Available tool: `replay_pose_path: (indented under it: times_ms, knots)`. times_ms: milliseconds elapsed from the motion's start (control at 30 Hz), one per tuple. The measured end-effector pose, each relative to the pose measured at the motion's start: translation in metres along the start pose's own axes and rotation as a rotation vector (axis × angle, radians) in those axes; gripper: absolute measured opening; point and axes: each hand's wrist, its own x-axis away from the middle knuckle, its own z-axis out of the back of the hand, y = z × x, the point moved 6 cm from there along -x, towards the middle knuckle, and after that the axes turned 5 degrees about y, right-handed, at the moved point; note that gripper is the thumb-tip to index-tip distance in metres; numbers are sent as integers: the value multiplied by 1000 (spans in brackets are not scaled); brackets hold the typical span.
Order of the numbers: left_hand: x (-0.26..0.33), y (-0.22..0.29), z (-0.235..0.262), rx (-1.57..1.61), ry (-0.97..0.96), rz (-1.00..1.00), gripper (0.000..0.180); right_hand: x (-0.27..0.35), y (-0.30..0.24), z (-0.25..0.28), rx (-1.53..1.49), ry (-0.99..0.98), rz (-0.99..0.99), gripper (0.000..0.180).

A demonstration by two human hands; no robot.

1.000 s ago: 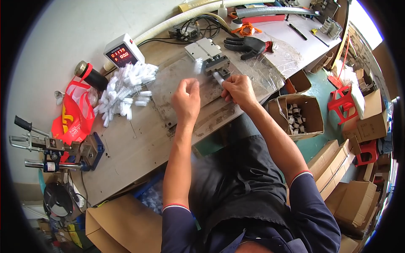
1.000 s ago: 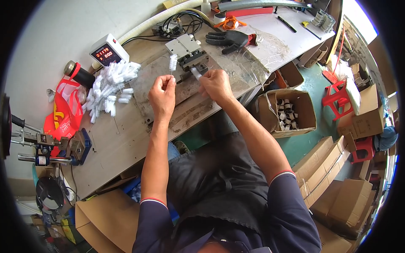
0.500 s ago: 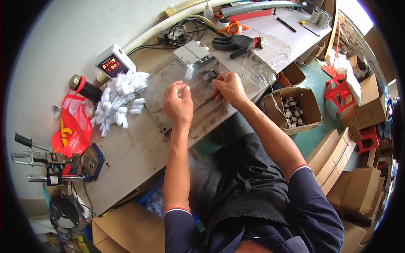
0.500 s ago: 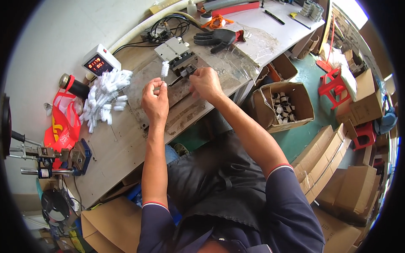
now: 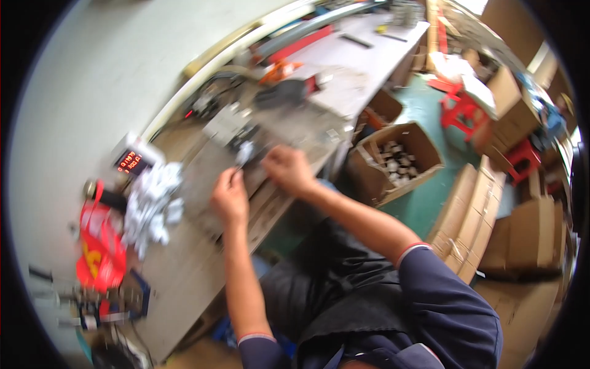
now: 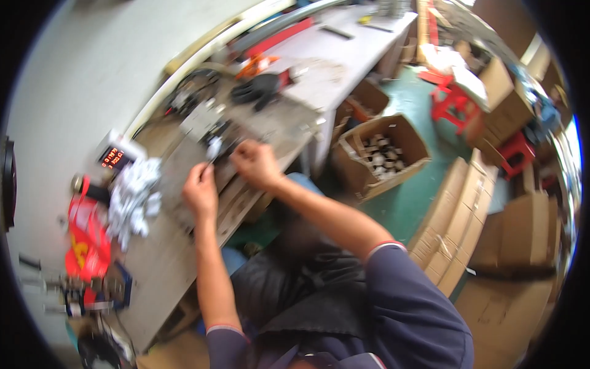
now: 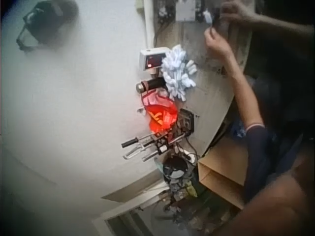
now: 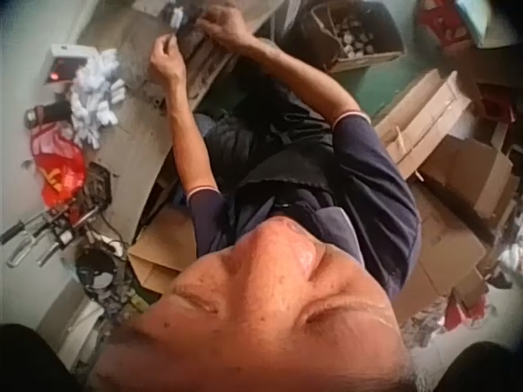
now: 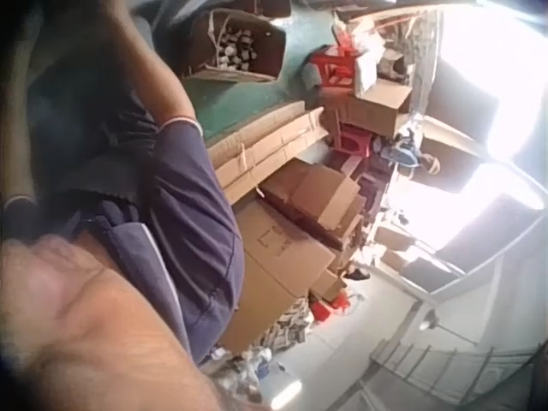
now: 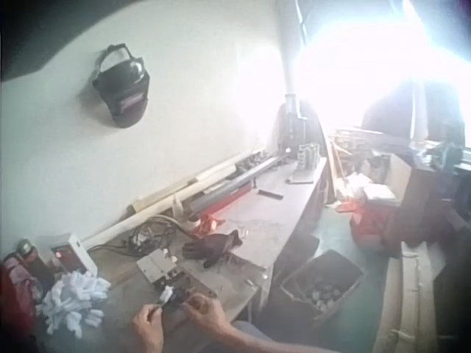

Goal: The worker is assembling small plastic and metal components by inserting cotton-like white insulation or fluff and then using a manual lever-operated press to secure the assembly.

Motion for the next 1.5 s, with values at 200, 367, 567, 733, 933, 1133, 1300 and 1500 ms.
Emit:
replay_pose_path:
  times_ms: [200,367,567,733,933,1133,1300,1500]
  knots:
    - [4,-44,11,-43,-29,12,15,9,5,-31,10,33,113,16]
    - [10,-8,-1,-70,-61,6,14,14,-8,3,-8,64,106,17]
    - [12,-8,1,-218,-16,-90,15,16,-9,2,-21,54,101,17]
    - [11,-14,2,-302,9,-192,15,15,-13,0,-15,40,93,16]
    - [12,-3,5,-391,36,-101,14,13,-8,-2,-22,9,78,17]
    - [14,-14,34,-383,138,-54,18,14,-14,-7,-128,33,127,21]
    - [18,-13,11,-72,-32,-70,18,15,-7,5,-466,22,-63,28]
    - [20,4,1,-20,-142,-113,17,8,3,4,-309,-7,86,23]
